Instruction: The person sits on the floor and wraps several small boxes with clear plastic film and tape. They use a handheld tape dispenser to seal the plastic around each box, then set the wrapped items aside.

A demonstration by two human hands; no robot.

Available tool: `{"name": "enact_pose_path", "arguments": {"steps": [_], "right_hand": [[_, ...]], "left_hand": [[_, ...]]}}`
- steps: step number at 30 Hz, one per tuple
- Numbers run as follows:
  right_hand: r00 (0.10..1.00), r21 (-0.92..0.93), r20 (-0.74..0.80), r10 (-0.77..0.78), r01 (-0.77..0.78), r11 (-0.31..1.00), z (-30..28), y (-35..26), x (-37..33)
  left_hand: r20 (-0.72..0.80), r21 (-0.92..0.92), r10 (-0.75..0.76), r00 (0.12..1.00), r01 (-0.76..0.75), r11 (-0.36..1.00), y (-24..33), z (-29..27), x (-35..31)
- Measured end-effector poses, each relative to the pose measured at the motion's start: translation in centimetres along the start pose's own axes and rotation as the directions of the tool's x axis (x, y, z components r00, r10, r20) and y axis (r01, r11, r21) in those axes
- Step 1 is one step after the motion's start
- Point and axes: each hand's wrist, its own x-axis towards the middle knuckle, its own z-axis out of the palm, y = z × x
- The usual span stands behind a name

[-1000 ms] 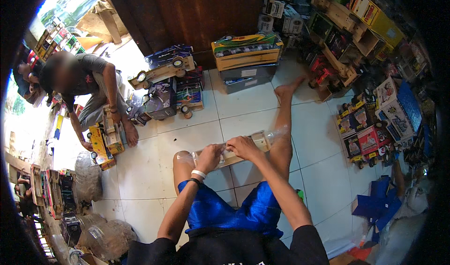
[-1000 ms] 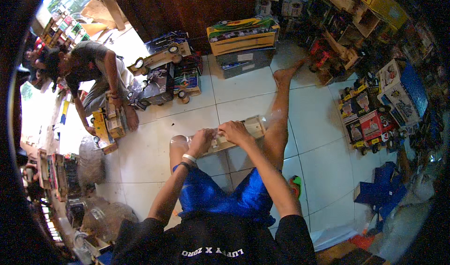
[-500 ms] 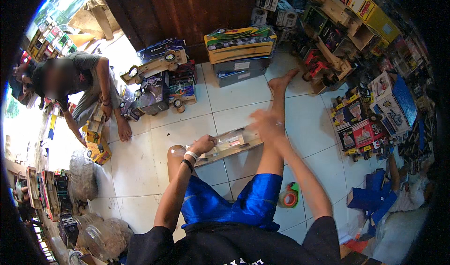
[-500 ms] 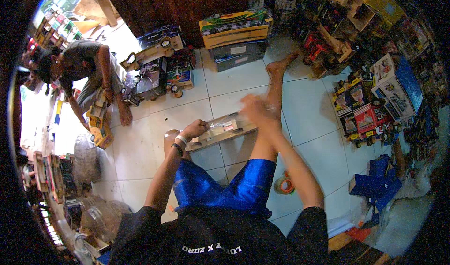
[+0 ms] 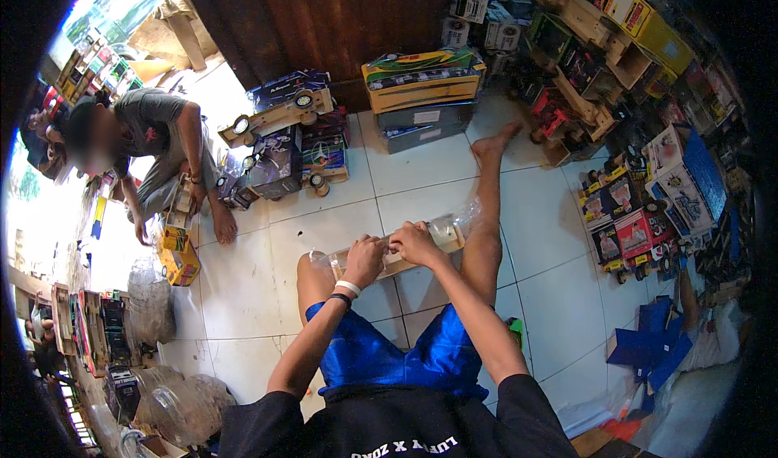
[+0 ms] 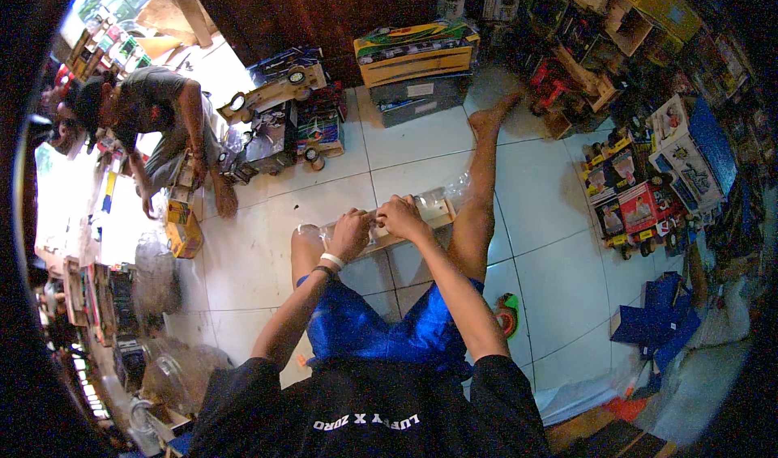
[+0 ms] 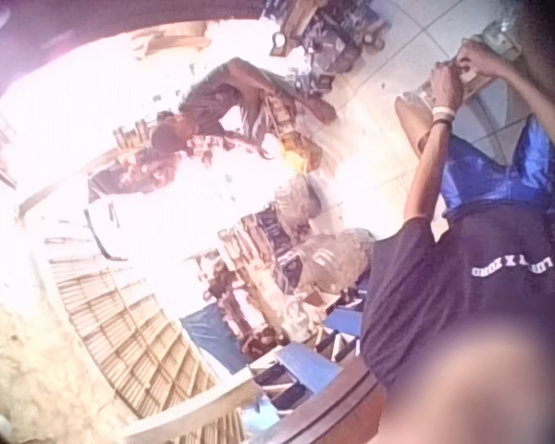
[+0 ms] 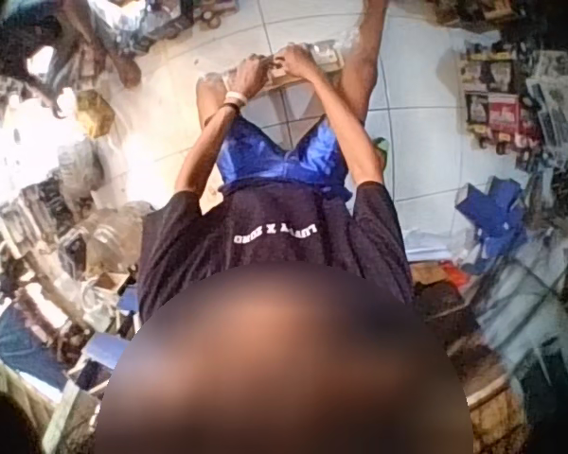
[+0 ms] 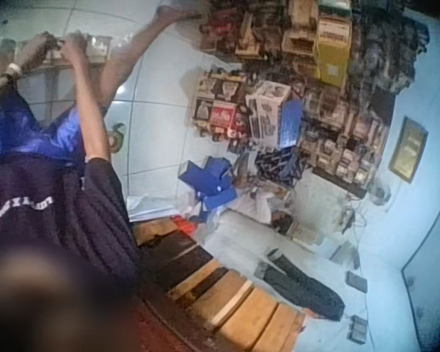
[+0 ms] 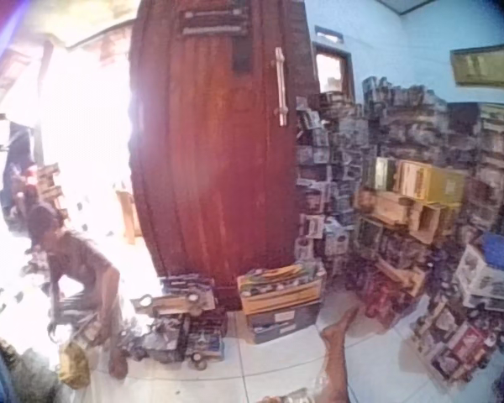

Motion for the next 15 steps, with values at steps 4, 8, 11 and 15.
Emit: {"name": "enact_pose_path", "arguments": {"steps": [4,8,11,15], "right_hand": [[0.995,-0.038,0.055,0.085,-0.083,0.996,0.4,-0.1,0.7],[0.984,-0.220,-0.171,-0.057,0.018,0.975,1.0,-1.0,-0.7],[0.918,-0.231,-0.322,-0.232,0.162,0.960,1.0,-1.1,-2.5],[0.929,-0.259,-0.240,-0.280,0.217,0.941,0.7,-0.1,-2.7]], "left_hand": [[0.003,-0.014,-0.113,0.994,0.113,0.993,-0.7,1.1,1.4],[0.197,0.041,-0.325,0.925,0.324,0.945,-2.5,4.1,4.1],[0.308,0.026,-0.357,0.882,0.367,0.930,-5.5,6.2,6.1],[0.504,-0.018,-0.031,0.863,0.046,0.999,-8.2,6.5,8.1]]}}
